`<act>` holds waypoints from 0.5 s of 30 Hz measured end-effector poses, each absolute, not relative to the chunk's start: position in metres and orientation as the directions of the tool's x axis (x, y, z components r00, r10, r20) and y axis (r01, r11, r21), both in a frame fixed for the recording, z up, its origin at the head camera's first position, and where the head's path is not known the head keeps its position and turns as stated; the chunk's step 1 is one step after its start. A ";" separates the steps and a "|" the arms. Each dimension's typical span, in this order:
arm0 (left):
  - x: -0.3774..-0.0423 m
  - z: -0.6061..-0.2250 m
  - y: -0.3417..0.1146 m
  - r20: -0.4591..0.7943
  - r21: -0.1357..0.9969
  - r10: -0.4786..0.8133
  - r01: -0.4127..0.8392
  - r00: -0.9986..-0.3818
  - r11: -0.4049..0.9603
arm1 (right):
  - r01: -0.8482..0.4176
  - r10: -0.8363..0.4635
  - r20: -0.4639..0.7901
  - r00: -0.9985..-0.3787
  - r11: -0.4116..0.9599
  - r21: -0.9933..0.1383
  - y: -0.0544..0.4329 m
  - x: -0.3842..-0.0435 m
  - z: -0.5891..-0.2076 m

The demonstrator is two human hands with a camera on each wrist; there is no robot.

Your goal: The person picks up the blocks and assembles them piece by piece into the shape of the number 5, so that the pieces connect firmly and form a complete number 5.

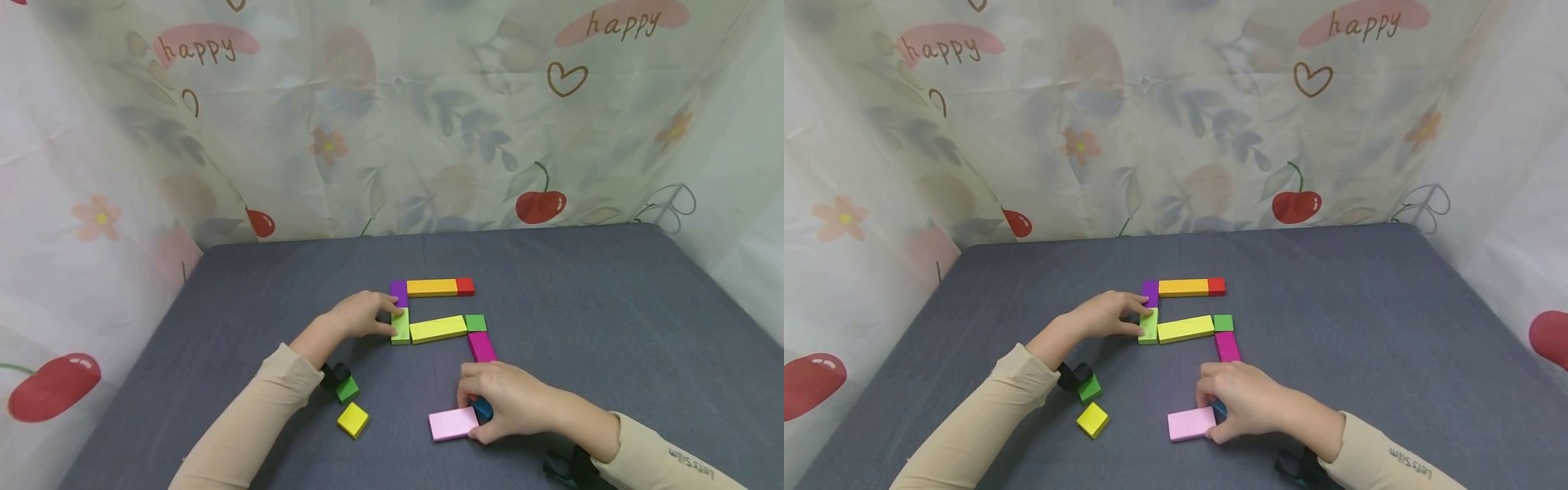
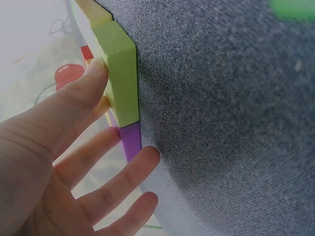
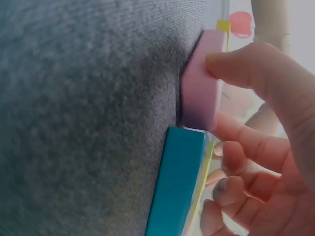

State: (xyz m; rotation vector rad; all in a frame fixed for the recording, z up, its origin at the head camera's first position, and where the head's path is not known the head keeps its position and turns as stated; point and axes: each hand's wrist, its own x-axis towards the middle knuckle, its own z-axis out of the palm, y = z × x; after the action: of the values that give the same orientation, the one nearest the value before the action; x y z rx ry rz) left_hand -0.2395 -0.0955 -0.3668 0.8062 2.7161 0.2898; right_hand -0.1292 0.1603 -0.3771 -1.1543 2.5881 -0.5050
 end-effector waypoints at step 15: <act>-0.239 -0.366 -0.096 -0.225 0.274 0.557 0.497 -0.799 0.824 | -0.631 -0.753 -0.153 -0.639 0.628 -0.456 0.161 -0.131 -0.375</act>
State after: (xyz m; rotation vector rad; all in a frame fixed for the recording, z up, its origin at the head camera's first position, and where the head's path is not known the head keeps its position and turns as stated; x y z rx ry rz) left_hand -0.2390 -0.0956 -0.3658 0.8029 2.7109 0.2903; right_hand -0.1307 0.1613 -0.3751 -1.1106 2.5228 -0.5232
